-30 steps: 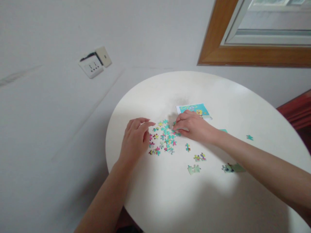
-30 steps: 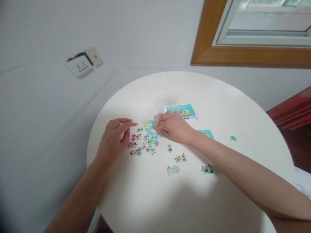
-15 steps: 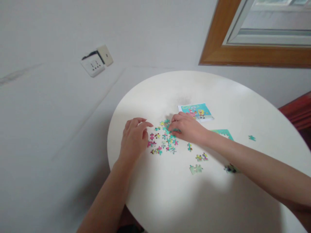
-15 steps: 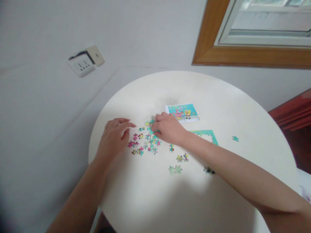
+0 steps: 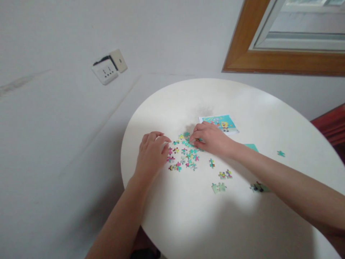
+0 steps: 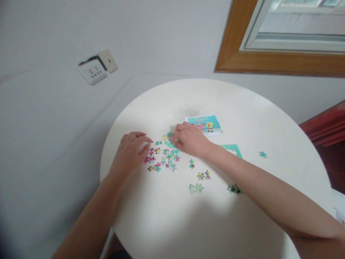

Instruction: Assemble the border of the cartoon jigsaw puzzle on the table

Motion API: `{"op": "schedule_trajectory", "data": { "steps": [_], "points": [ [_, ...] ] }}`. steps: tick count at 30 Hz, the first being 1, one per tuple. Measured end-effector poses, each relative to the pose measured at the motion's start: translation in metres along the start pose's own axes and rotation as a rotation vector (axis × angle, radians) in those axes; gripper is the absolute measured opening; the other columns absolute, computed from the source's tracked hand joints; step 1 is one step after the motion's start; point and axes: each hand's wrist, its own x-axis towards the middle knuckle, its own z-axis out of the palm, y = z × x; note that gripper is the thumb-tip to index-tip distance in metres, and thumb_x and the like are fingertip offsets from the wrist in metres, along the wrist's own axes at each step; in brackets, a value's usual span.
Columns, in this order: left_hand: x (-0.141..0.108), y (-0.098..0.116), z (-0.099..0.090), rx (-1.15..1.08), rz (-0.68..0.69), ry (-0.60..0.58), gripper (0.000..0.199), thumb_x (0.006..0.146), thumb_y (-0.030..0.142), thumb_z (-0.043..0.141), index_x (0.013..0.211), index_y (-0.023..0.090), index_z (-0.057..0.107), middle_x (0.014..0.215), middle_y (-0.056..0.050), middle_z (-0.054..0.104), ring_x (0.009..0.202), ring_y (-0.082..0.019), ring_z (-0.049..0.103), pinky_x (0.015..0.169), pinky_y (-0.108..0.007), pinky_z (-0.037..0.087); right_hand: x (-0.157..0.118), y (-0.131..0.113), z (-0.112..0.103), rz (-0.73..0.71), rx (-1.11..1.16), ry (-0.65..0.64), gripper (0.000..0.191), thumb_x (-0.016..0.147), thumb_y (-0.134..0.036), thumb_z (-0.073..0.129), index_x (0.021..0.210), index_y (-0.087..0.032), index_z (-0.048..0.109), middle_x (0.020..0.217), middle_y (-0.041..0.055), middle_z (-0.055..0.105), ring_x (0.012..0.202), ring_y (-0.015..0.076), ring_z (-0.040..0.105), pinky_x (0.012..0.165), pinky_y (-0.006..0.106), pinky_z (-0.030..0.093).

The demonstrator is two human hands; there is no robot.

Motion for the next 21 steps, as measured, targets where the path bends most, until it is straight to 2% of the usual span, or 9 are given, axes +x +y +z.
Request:
{"op": "schedule_trajectory", "data": {
  "steps": [8,21],
  "points": [
    [0.0,-0.001,-0.002,-0.019,-0.018,0.014,0.039,0.08,0.0,0.041,0.09,0.02,0.072,0.111,-0.01,0.062,0.113,-0.029,0.054,0.1,-0.048,0.045,0.014,-0.019,0.012,-0.101,0.042,-0.064,0.031,0.087,-0.013,0.063,0.113,-0.024,0.076,0.113,0.009,0.067,0.106,0.0258,0.054,0.086,0.037,0.036],
    [0.002,-0.004,-0.003,-0.044,-0.018,0.012,0.04,0.079,-0.001,0.039,0.082,0.019,0.074,0.109,-0.011,0.063,0.11,-0.03,0.055,0.101,-0.048,0.045,0.005,-0.007,0.0,-0.117,0.087,-0.08,0.026,0.088,-0.013,0.064,0.107,-0.023,0.077,0.113,0.0097,0.066,0.104,0.0243,0.055,0.09,0.037,0.038]
  ]
}}
